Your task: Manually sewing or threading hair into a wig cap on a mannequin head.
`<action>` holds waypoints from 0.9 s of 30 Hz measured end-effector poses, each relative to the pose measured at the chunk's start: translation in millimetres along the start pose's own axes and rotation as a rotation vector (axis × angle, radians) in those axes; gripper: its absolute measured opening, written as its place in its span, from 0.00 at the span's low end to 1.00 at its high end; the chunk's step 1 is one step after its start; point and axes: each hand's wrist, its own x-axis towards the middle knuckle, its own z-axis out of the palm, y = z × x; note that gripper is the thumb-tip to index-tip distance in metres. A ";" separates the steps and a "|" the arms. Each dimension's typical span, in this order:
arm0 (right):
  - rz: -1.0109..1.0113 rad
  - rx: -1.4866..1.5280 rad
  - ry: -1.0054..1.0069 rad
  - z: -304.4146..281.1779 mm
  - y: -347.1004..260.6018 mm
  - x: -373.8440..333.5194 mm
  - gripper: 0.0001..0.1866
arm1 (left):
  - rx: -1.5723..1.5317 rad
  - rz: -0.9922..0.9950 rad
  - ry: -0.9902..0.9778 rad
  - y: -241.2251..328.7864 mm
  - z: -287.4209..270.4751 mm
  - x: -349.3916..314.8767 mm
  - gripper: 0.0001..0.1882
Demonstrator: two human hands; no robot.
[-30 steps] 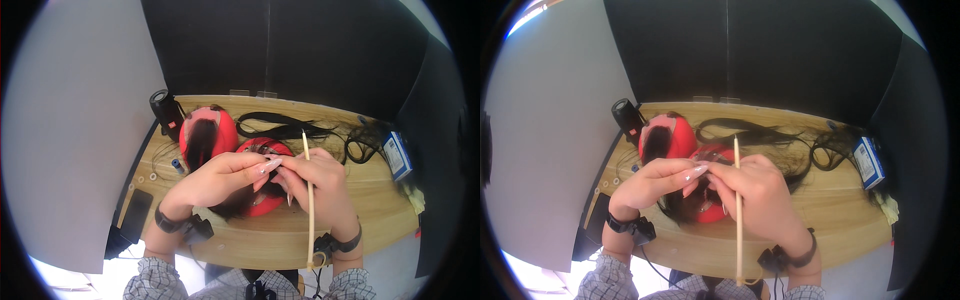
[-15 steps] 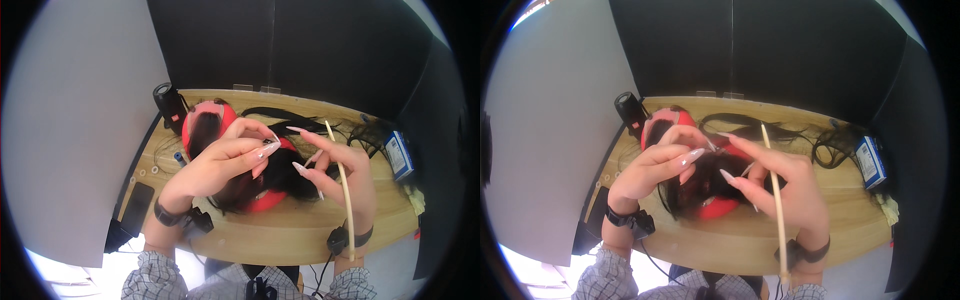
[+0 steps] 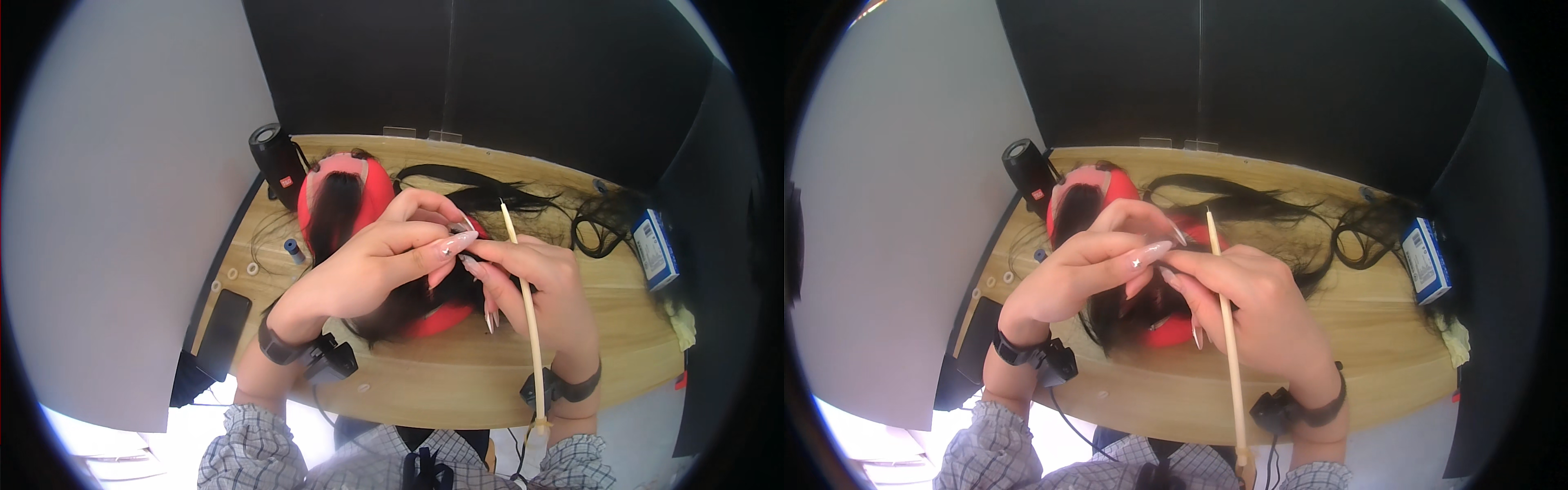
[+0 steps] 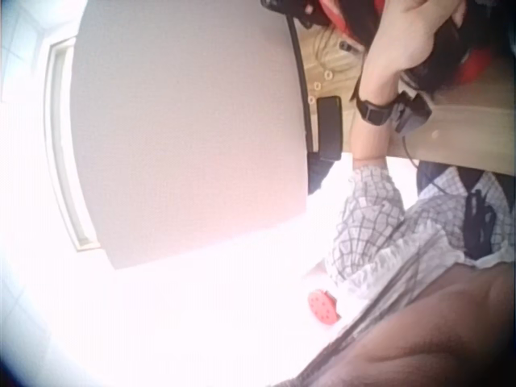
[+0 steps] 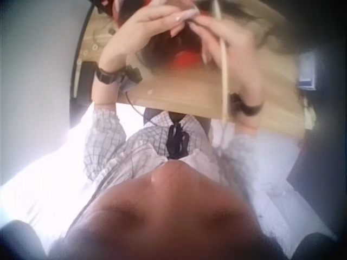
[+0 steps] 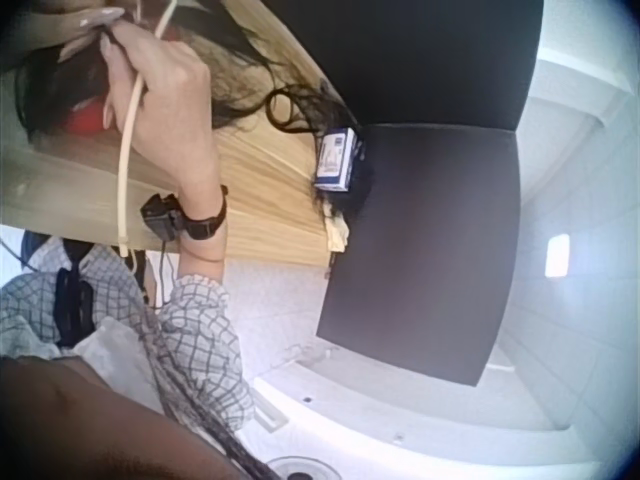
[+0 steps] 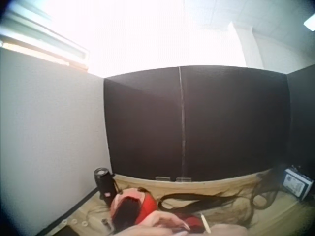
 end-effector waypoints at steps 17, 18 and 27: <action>-0.039 0.057 0.054 2.3 12.1 -1.0 0.17 | -0.153 -0.083 0.038 -7.7 3.9 2.0 0.18; -0.042 0.028 0.060 2.3 12.1 -1.0 0.15 | -0.150 -0.079 0.033 -7.4 4.1 2.2 0.18; 0.170 0.130 0.075 -4.5 10.2 -2.1 0.10 | -0.232 0.157 0.090 -6.1 0.2 5.7 0.18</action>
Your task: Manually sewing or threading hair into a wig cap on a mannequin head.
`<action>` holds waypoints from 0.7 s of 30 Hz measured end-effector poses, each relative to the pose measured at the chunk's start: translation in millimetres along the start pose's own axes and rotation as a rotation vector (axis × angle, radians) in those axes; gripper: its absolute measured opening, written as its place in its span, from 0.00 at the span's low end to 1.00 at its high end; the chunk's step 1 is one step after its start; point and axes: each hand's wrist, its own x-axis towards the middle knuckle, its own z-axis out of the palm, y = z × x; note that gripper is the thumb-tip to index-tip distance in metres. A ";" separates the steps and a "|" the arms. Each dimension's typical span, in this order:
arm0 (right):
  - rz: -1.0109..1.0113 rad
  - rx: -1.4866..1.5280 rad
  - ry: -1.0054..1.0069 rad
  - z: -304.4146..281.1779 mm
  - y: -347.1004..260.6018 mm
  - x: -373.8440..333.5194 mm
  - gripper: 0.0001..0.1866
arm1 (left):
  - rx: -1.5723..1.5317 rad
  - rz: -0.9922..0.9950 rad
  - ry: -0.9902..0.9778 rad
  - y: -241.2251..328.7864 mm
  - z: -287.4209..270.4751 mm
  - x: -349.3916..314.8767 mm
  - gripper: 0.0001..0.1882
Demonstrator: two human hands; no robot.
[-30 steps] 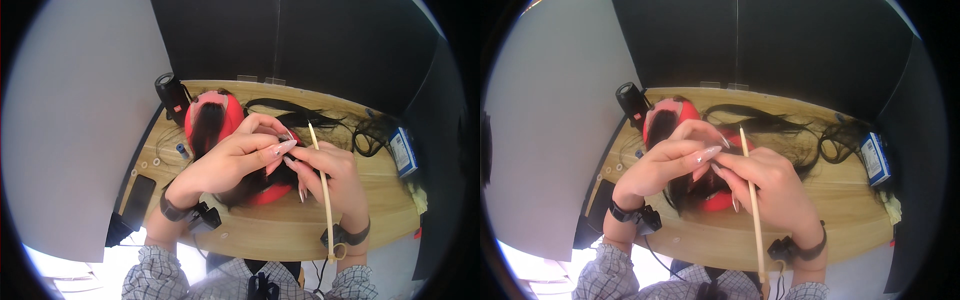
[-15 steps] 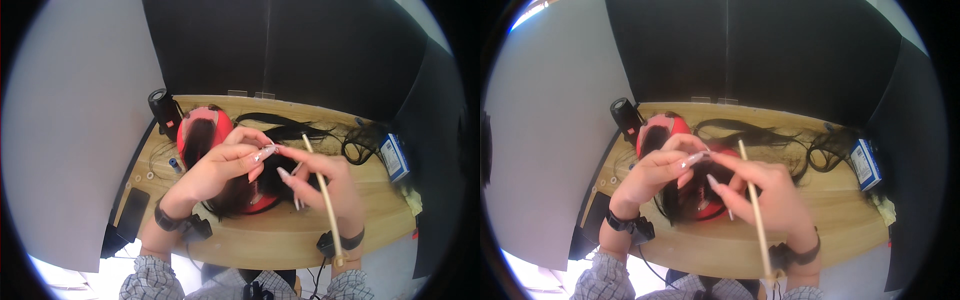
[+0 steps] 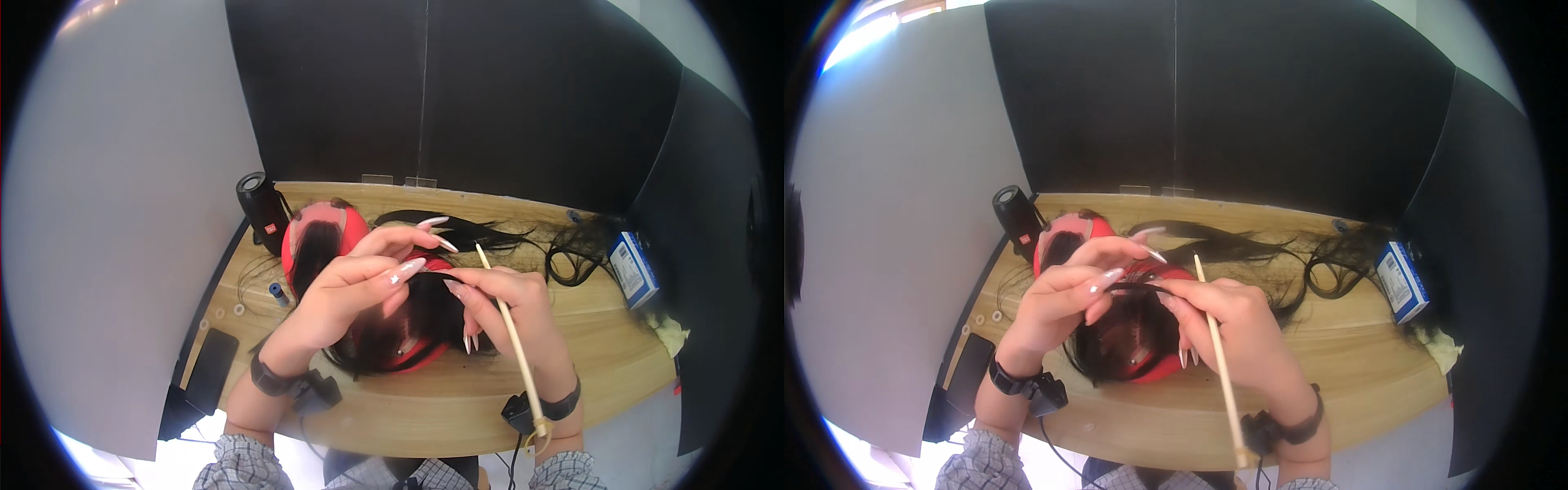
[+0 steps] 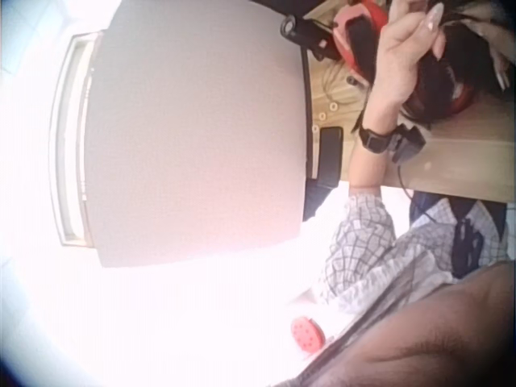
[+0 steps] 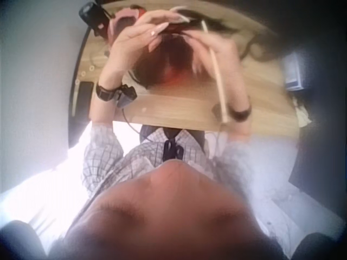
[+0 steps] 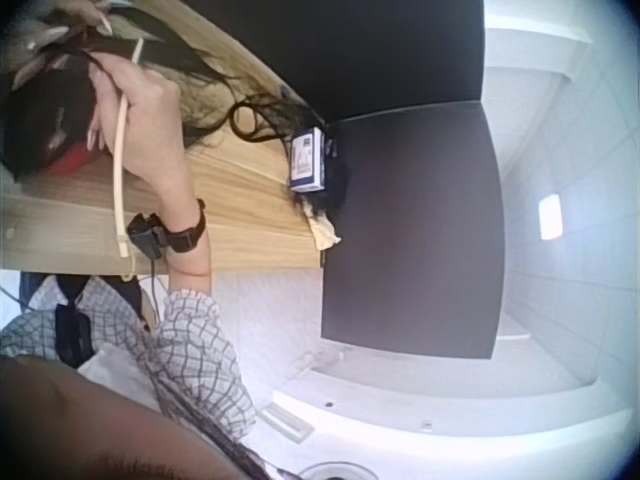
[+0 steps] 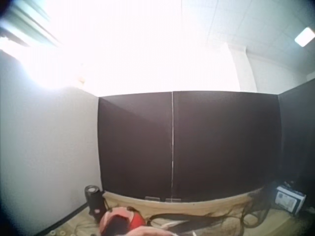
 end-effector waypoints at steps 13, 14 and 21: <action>-0.018 -0.100 -0.005 -26.6 -17.2 -10.2 0.22 | -0.069 -0.203 -0.135 0.7 4.7 -6.9 0.14; -0.034 -0.054 -0.049 -23.6 -21.7 -12.5 0.24 | -0.071 -0.209 -0.138 0.2 7.1 -6.7 0.14; -0.308 -0.195 -0.022 -7.5 -7.1 -8.5 0.24 | -0.021 -0.309 -0.109 1.8 15.8 -6.3 0.17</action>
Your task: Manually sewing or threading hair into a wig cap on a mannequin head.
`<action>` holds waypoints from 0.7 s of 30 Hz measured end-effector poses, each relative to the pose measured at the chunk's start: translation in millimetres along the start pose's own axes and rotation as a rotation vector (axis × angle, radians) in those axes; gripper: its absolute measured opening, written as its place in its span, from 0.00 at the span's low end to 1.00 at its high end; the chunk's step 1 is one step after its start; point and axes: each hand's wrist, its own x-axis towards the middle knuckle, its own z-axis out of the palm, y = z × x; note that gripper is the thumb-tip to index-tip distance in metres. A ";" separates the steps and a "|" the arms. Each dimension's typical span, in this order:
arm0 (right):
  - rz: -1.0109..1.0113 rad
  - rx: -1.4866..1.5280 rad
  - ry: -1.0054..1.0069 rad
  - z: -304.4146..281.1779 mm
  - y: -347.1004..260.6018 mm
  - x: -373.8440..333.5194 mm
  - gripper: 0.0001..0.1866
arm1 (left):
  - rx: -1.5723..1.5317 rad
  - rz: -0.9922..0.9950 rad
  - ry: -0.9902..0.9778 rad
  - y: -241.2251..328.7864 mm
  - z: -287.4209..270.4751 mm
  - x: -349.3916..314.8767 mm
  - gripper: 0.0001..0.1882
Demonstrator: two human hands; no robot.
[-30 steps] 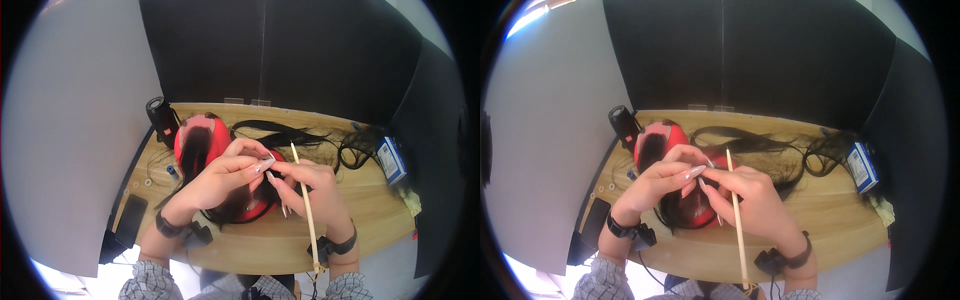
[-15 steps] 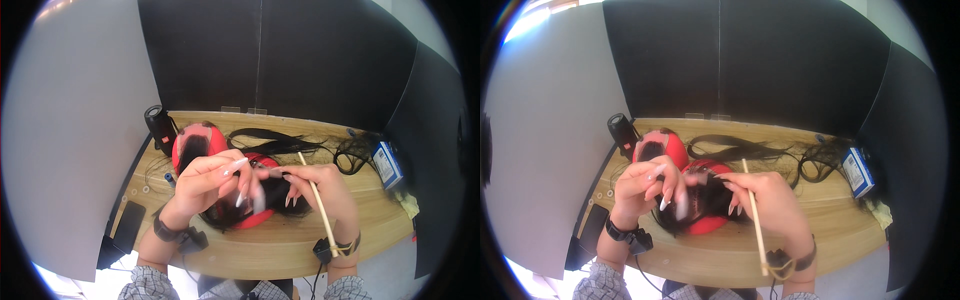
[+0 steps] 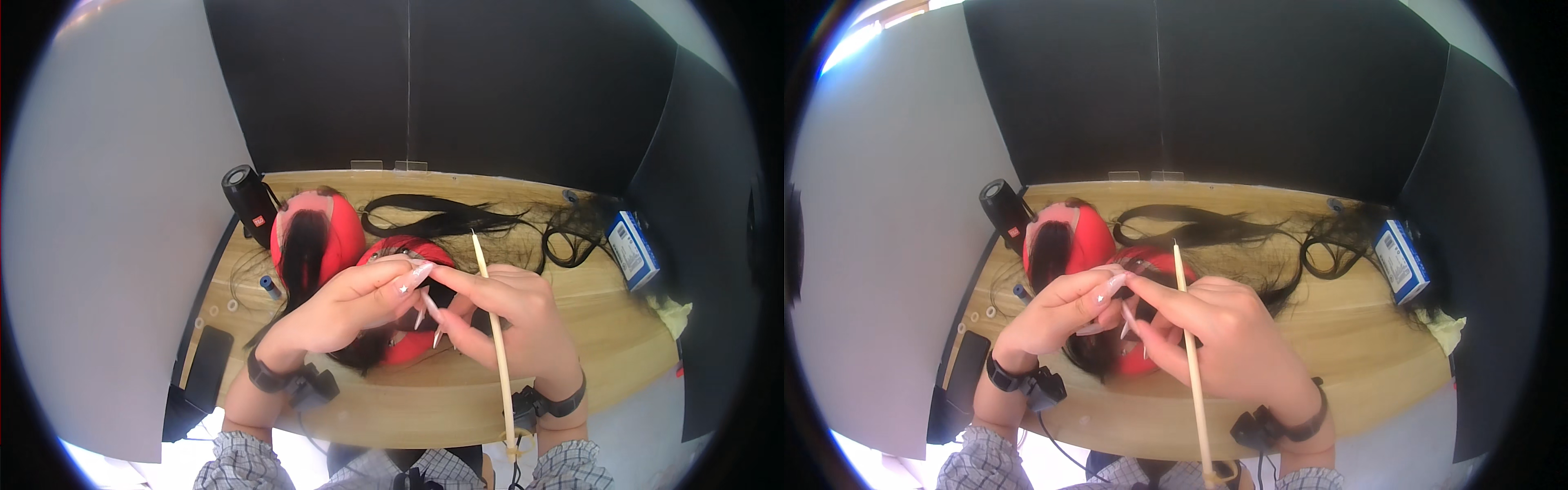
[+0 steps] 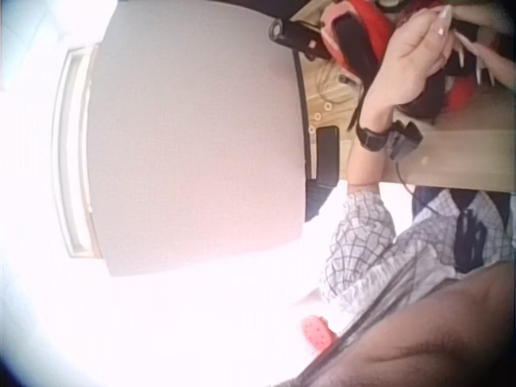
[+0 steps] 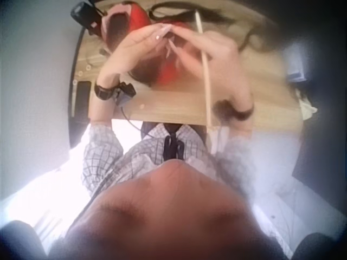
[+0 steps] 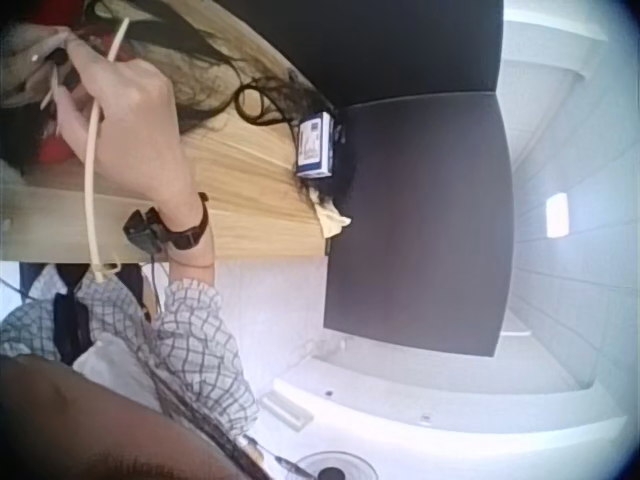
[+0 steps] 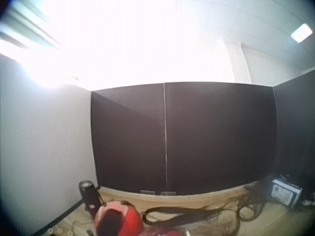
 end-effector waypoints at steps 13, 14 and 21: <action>-0.109 -0.264 0.169 15.6 3.3 4.8 0.17 | 0.064 0.096 0.105 -6.1 -0.8 4.0 0.16; -0.110 -0.256 0.164 16.2 3.8 4.9 0.17 | 0.064 0.092 0.113 -5.1 -2.0 2.7 0.16; 0.118 0.129 0.039 -5.2 7.2 8.5 0.19 | 0.298 0.300 -0.071 -3.8 -10.6 -5.9 0.13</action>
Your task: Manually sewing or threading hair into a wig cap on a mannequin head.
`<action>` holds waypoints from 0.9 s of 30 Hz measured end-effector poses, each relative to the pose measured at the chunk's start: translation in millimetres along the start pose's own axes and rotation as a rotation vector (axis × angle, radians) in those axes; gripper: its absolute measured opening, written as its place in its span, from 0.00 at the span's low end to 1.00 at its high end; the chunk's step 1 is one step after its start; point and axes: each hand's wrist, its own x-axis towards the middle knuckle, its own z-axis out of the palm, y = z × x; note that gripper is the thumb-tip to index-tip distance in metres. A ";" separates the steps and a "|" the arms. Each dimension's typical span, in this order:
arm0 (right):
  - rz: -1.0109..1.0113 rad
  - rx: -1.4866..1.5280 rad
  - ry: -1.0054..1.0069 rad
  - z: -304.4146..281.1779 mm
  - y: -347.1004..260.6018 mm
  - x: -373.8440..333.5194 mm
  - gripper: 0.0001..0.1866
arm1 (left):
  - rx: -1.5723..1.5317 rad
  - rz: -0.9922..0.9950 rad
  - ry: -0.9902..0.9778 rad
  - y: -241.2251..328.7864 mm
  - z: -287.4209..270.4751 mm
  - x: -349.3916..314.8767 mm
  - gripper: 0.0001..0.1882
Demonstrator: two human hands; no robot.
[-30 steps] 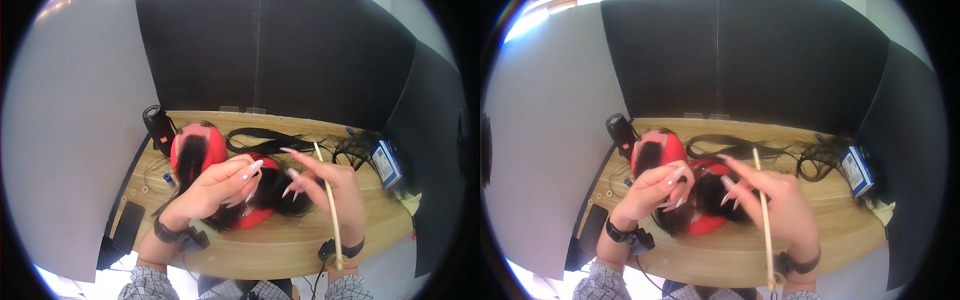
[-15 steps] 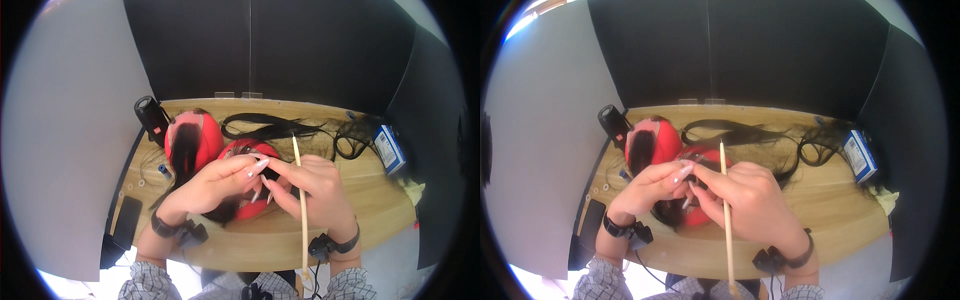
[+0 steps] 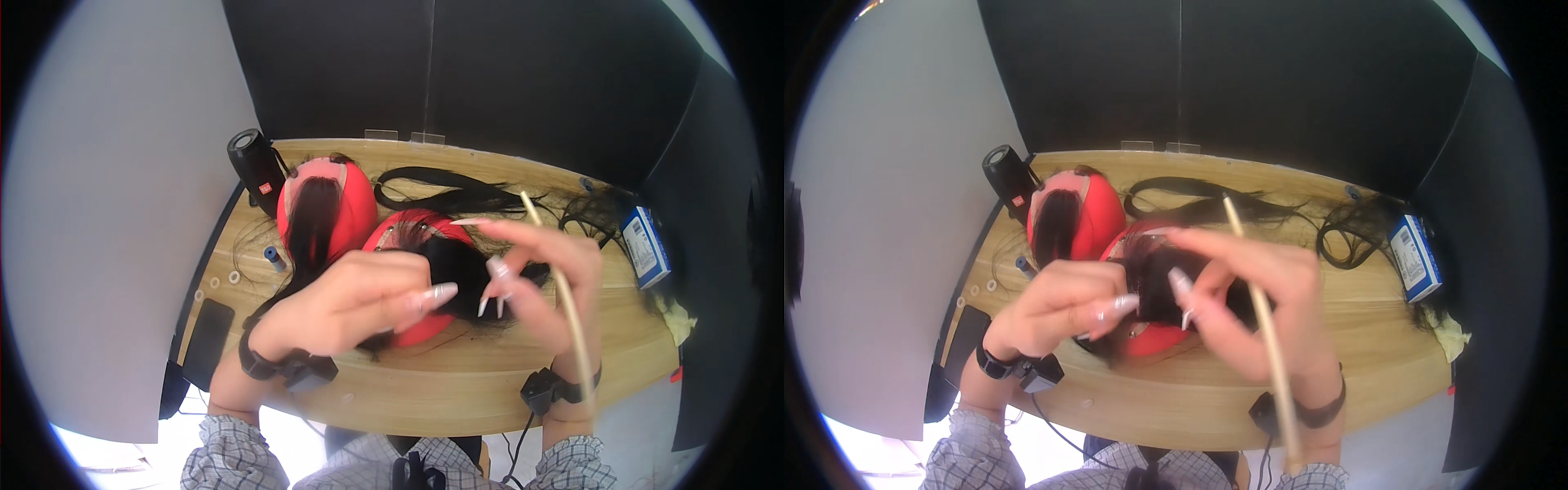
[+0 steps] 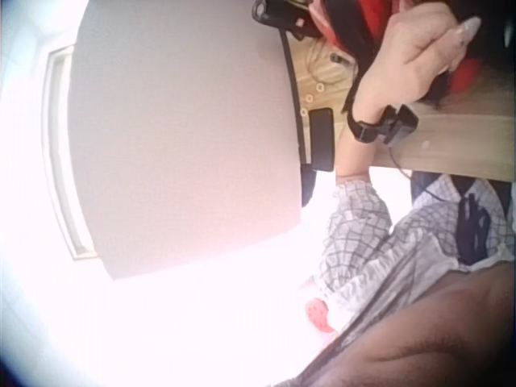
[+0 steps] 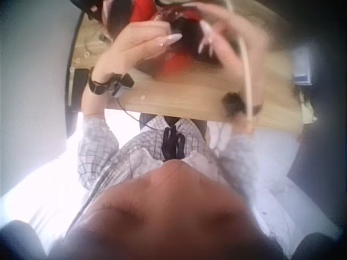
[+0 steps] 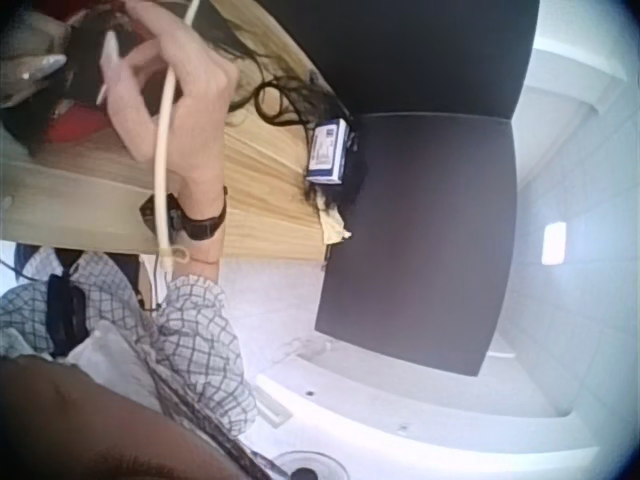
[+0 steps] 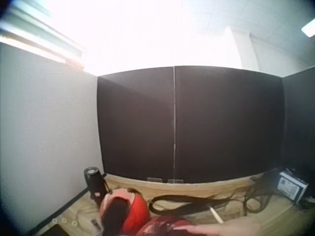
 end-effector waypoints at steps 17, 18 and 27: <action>0.213 0.984 -0.054 61.2 64.2 -7.6 0.13 | 0.681 0.529 0.220 -82.2 47.0 -40.9 0.05; 0.194 1.008 -0.065 62.8 64.6 -8.1 0.12 | 0.634 0.537 0.233 -84.8 47.9 -42.3 0.04; 0.249 0.859 -0.279 62.0 73.7 -8.5 0.18 | 0.582 0.467 0.290 -90.3 48.1 -45.5 0.08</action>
